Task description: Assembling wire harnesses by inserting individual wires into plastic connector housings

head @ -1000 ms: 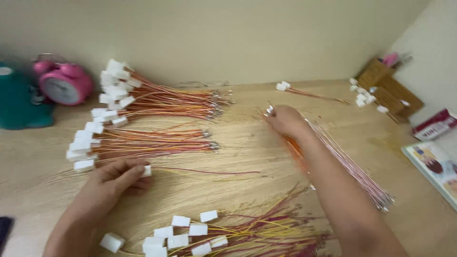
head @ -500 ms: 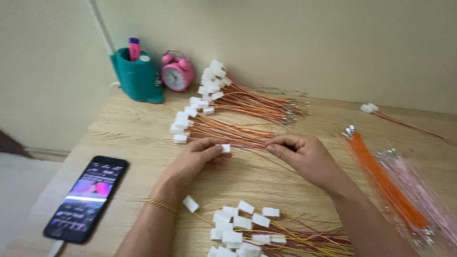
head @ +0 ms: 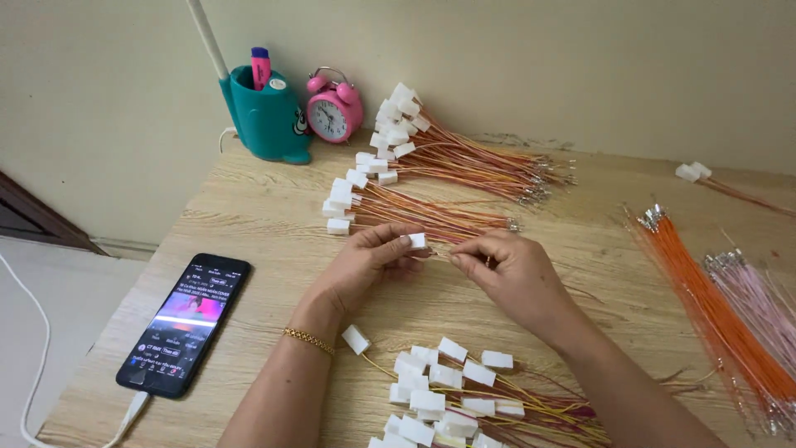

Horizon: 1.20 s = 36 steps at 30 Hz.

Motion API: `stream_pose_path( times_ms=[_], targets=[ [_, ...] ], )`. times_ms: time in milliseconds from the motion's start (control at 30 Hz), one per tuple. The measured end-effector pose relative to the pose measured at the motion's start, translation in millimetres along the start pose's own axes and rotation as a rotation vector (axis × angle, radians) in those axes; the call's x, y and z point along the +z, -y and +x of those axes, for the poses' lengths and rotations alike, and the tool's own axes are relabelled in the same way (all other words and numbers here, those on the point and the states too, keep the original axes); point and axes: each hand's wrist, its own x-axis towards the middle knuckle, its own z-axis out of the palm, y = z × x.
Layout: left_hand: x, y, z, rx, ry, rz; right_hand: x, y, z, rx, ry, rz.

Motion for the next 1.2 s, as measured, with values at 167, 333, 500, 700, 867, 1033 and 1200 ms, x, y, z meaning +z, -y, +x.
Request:
stream_pose_path(
  times_ms=[167, 333, 500, 700, 867, 1033, 1200],
  targets=[
    [-0.1, 1.8, 0.5, -0.01, -0.003, -0.008, 2.6, -1.2, 1.6, -0.049, -0.04, -0.08],
    [-2.3, 4.2, 1.8, -0.015, 0.04, -0.013, 4.4, -4.3, 0.3, -0.112, -0.08, -0.131],
    [4.4, 0.0, -5.3, -0.029, 0.076, 0.009, 6.6, -3.3, -2.1, -0.086, -0.115, -0.154],
    [3.5, 1.5, -5.7, -0.034, 0.087, -0.015, 6.4, -2.7, -0.4, -0.219, -0.132, -0.269],
    [2.2, 2.1, -5.0, -0.022, 0.09, -0.036, 4.2, 1.0, -2.1, -0.214, -0.164, -0.29],
    [2.5, 6.4, -2.1, -0.025, 0.106, -0.054, 9.5, -2.9, -2.4, -0.245, -0.195, -0.264],
    [6.0, 4.4, -3.8, -0.024, 0.1, -0.021, 16.2, -13.9, -0.1, -0.343, -0.194, -0.336]
  ],
)
